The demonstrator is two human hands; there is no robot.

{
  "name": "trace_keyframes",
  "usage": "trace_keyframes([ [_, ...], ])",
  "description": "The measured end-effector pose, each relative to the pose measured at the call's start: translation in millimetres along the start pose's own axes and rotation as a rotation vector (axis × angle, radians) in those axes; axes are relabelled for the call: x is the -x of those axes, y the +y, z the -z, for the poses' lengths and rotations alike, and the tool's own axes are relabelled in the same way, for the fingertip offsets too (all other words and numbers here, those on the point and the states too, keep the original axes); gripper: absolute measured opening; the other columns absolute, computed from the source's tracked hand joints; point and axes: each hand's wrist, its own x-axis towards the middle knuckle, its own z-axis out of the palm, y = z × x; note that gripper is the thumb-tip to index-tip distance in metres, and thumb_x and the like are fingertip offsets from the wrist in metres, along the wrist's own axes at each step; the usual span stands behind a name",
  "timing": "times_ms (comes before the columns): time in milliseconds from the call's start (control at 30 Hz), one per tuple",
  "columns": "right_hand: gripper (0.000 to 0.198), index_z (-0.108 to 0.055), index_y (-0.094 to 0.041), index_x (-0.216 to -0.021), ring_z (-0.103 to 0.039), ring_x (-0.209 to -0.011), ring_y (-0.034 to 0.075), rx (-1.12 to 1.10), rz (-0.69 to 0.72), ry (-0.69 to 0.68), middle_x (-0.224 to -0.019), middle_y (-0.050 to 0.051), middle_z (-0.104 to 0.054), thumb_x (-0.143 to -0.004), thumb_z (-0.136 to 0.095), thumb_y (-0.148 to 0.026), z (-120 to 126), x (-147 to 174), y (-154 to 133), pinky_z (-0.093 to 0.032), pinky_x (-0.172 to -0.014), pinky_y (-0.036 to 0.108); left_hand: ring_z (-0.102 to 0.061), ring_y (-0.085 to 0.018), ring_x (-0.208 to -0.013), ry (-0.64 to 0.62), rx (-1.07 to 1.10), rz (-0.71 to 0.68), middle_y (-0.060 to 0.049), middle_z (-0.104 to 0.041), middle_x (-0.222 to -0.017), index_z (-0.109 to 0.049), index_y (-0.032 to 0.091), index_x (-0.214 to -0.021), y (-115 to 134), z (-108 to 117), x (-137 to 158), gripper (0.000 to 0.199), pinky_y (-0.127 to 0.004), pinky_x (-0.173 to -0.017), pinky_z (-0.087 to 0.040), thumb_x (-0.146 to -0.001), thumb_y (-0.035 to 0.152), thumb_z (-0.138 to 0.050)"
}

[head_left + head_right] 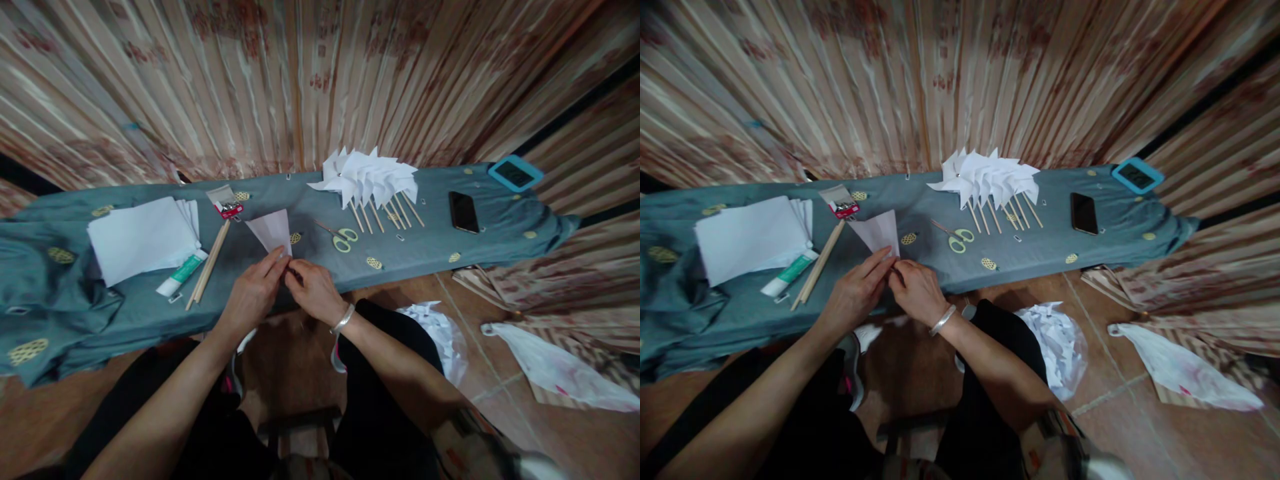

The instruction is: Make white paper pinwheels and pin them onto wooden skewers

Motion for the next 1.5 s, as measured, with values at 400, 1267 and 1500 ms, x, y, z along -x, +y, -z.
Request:
trace_keyframes([
  [400,0.045,-0.059,-0.014,-0.126,-0.058,-0.116,0.027,0.176,0.075,-0.008,-0.127,0.016,-0.063,-0.085,-0.042,-0.008,-11,11,15,-0.047,-0.101,0.043,-0.058,-0.023,-0.089,0.014,-0.101,0.095,-0.011,-0.068,-0.099,-0.071,0.015,-0.094,-13,19,15,0.025,-0.038,-0.078,-0.049,-0.093,0.018,-0.046],
  [1267,0.047,-0.058,-0.020,-0.129,-0.051,-0.129,0.027,0.175,0.169,0.030,-0.139,0.013,-0.055,-0.089,-0.038,-0.007,3,2,33,-0.043,-0.106,0.047,-0.064,-0.022,-0.107,0.001,-0.027,0.025,-0.007,-0.073,-0.108,-0.069,0.020,-0.106,-12,14,22,0.028,-0.060,-0.114,-0.024,-0.094,0.016,-0.044],
  [1500,0.048,-0.051,-0.025,-0.136,-0.018,-0.147,0.033,0.449,0.373,-0.065,-0.158,0.013,-0.028,-0.091,-0.045,-0.008,11,0,39,-0.034,-0.108,0.055,-0.064,-0.019,-0.110,-0.020,0.057,-0.075,-0.008,-0.072,-0.113,-0.068,0.018,-0.106,0,0,29,0.028,-0.057,-0.115,-0.027,-0.095,0.016,-0.043],
])
